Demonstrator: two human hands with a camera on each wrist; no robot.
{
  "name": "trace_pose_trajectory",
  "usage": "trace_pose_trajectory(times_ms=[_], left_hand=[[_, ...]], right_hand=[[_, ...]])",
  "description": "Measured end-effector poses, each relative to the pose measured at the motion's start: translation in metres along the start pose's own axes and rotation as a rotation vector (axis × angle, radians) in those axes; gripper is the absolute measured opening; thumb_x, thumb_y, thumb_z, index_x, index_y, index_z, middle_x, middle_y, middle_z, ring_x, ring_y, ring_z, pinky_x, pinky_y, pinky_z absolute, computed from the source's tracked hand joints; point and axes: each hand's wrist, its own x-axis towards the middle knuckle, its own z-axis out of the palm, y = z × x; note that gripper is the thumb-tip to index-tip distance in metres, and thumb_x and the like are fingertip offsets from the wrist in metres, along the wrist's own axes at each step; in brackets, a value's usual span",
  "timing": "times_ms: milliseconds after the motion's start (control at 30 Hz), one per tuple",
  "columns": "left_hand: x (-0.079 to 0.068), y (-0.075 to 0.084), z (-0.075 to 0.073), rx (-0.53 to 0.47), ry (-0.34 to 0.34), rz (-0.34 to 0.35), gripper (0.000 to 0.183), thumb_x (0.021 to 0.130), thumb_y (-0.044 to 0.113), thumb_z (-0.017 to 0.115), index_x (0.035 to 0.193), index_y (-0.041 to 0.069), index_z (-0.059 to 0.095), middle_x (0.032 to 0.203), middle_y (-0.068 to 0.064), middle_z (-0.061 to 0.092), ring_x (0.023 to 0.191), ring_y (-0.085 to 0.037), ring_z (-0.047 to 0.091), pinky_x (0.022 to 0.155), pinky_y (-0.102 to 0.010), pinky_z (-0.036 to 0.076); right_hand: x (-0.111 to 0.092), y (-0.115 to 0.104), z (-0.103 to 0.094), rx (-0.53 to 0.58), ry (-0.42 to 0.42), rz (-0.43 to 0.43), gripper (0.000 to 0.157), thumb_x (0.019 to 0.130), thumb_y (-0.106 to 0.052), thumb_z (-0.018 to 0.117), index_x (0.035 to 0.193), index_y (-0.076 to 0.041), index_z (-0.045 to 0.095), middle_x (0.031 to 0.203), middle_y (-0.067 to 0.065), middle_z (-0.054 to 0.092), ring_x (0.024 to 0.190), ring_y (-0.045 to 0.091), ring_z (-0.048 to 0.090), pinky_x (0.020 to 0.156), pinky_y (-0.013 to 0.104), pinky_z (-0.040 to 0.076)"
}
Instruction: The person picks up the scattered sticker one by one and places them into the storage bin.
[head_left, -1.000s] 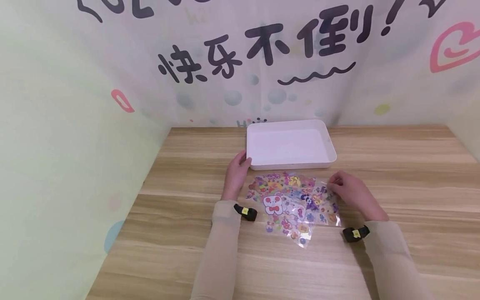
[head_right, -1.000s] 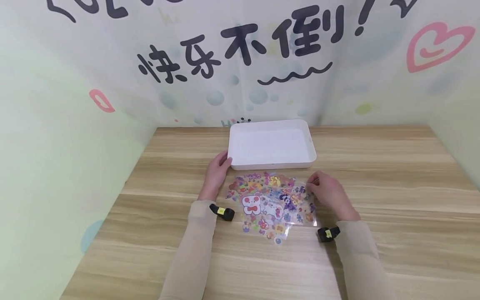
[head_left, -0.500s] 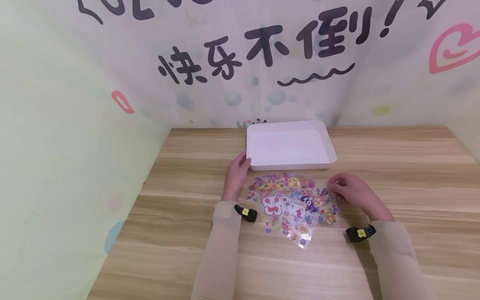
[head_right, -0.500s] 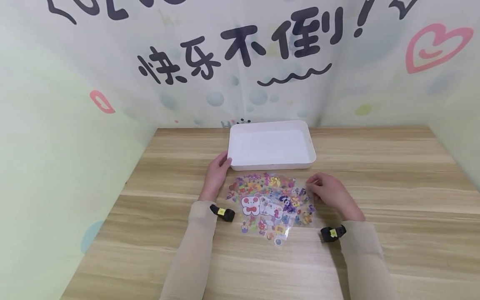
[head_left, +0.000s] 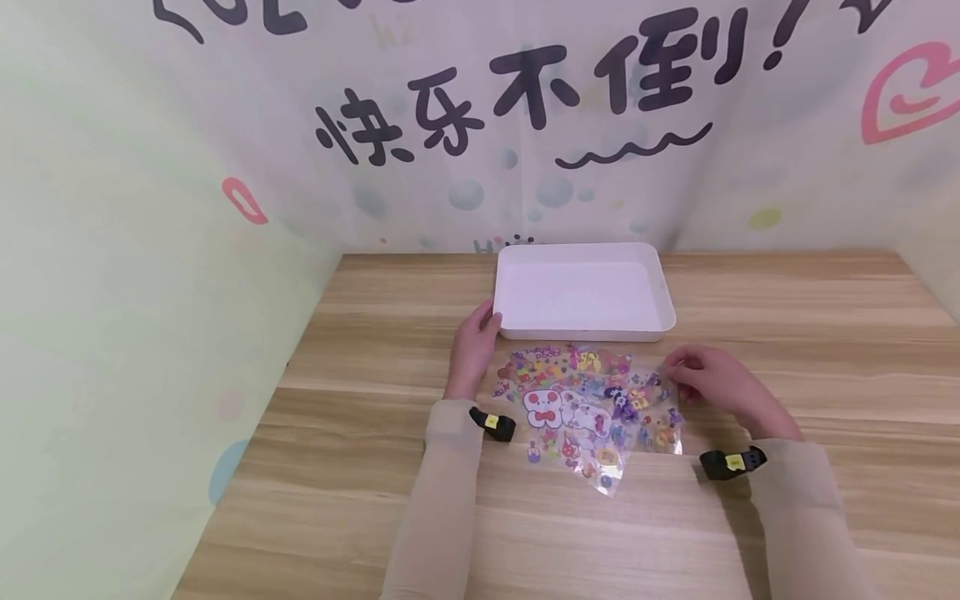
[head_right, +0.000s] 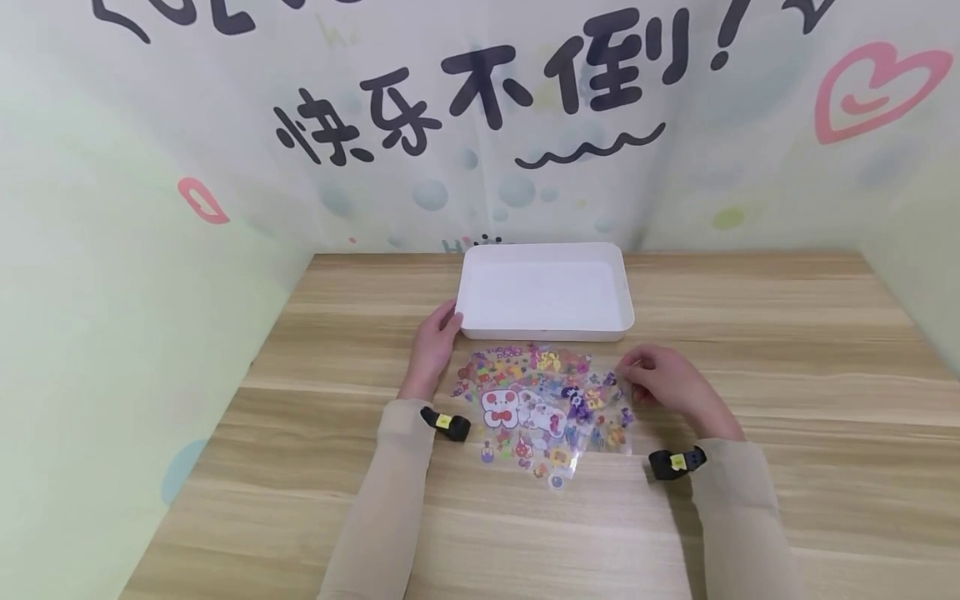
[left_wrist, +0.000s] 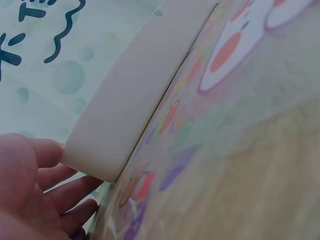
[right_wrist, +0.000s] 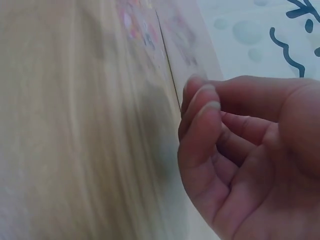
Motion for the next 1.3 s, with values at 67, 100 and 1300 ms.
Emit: trace_pose_trajectory(times_ms=[67, 100, 1300], left_hand=[[-0.0003, 0.0006, -0.0007, 0.005, -0.001, -0.001, 0.045, 0.091, 0.040, 0.045, 0.133, 0.023, 0.042, 0.134, 0.005, 0.043, 0.124, -0.015, 0.036, 0.100, -0.035, 0.033], [-0.0004, 0.0008, -0.0010, 0.007, -0.002, 0.000, 0.045, 0.091, 0.040, 0.045, 0.133, 0.023, 0.042, 0.134, 0.005, 0.043, 0.124, -0.015, 0.036, 0.100, -0.034, 0.033], [-0.0013, 0.0024, -0.0024, 0.019, -0.009, -0.020, 0.045, 0.091, 0.041, 0.044, 0.133, 0.024, 0.042, 0.133, 0.006, 0.044, 0.122, -0.012, 0.039, 0.097, -0.030, 0.036]], right_hand=[[-0.0004, -0.0006, -0.0008, 0.013, 0.001, -0.009, 0.026, 0.092, -0.023, 0.049, 0.104, 0.000, 0.054, 0.078, 0.011, 0.056, 0.069, 0.020, 0.052, 0.059, 0.030, 0.049], [-0.0003, -0.0008, -0.0010, 0.019, 0.001, -0.011, 0.027, 0.092, -0.023, 0.049, 0.105, 0.000, 0.053, 0.078, 0.011, 0.056, 0.069, 0.020, 0.053, 0.060, 0.030, 0.050], [-0.0008, 0.0032, -0.0050, 0.317, 0.155, -0.038, 0.041, 0.095, -0.033, 0.039, 0.124, -0.005, 0.043, 0.095, 0.010, 0.049, 0.078, 0.017, 0.050, 0.065, 0.030, 0.049]])
